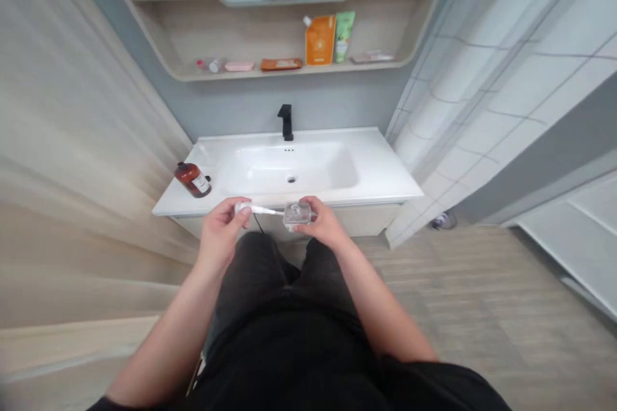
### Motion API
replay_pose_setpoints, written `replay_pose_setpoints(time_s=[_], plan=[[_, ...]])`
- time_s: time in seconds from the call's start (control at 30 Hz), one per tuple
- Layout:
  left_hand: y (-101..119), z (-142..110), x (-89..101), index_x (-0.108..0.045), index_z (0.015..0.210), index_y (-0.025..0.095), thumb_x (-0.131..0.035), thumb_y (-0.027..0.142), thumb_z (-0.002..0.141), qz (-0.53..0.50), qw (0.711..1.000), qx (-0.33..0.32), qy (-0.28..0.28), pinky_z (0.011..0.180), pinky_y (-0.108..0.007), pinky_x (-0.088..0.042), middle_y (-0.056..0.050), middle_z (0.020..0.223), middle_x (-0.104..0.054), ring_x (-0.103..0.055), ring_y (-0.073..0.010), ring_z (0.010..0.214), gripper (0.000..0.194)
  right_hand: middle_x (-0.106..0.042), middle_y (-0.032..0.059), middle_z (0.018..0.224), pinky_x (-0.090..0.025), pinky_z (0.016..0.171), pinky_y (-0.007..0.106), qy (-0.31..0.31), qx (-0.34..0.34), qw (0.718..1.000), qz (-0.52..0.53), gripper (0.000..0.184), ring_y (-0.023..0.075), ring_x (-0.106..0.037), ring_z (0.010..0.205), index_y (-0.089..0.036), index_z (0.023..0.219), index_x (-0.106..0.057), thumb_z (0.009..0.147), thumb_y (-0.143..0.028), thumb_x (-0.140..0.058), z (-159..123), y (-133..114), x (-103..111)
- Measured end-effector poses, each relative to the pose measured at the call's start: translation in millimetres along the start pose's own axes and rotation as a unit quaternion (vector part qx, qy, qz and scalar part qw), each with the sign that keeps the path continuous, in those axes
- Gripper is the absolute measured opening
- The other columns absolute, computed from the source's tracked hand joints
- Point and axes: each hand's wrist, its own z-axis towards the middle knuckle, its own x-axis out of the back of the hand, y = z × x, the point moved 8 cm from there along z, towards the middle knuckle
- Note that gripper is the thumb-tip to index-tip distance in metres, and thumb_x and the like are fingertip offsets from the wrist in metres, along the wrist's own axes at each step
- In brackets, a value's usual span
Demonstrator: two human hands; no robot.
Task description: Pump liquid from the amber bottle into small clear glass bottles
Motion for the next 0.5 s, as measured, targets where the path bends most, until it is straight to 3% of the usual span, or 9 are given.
replay_pose_setpoints(time_s=[0.1, 0.2, 0.37, 0.5], plan=[[25, 3, -25.5, -0.083, 0.105, 0.032, -0.081, 0.06, 0.094, 0.048, 0.996, -0.04, -0.064, 0.066, -0.037, -0.052, -0.002, 0.08, -0.072, -0.063, -0.0223, 0.069, 0.031, -0.079, 0.008, 0.133, -0.069, 0.108, 0.057, 0.003, -0.004, 1.0, 0.018, 0.077, 0.0373, -0.081, 0.121, -0.035, 0.128, -0.07, 0.061, -0.045, -0.108, -34, -5, 0], [47, -1, -37.3, -0.085, 0.107, 0.028, -0.081, 0.051, 0.096, 0.108, 0.984, -0.091, -0.111, 0.069, -0.034, -0.053, -0.002, 0.086, -0.077, -0.066, -0.0206, 0.072, 0.025, -0.08, 0.0087, 0.135, -0.069, 0.107, 0.054, 0.005, 0.005, 1.0, 0.022, 0.08, 0.0362, -0.081, 0.122, -0.033, 0.133, -0.072, 0.064, -0.048, -0.109, -55, -11, 1], [74, -10, -49.6, -0.086, 0.11, 0.023, -0.08, 0.04, 0.099, 0.195, 0.955, -0.15, -0.169, 0.076, -0.031, -0.054, -0.003, 0.098, -0.083, -0.069, -0.0186, 0.078, 0.02, -0.08, 0.0098, 0.137, -0.068, 0.102, 0.047, 0.019, 0.036, 0.999, -0.009, 0.079, 0.0327, -0.08, 0.12, -0.027, 0.138, -0.073, 0.069, -0.044, -0.107, -67, -29, 1], [81, -17, -72.4, -0.085, 0.107, 0.023, -0.079, 0.031, 0.1, 0.298, 0.904, -0.175, -0.25, 0.077, -0.033, -0.052, -0.004, 0.094, -0.08, -0.071, -0.0215, 0.081, 0.012, -0.082, 0.0096, 0.136, -0.067, 0.099, 0.045, 0.015, 0.061, 0.997, -0.044, 0.077, 0.0326, -0.079, 0.118, -0.026, 0.138, -0.075, 0.069, -0.041, -0.107, -68, -45, -8]])
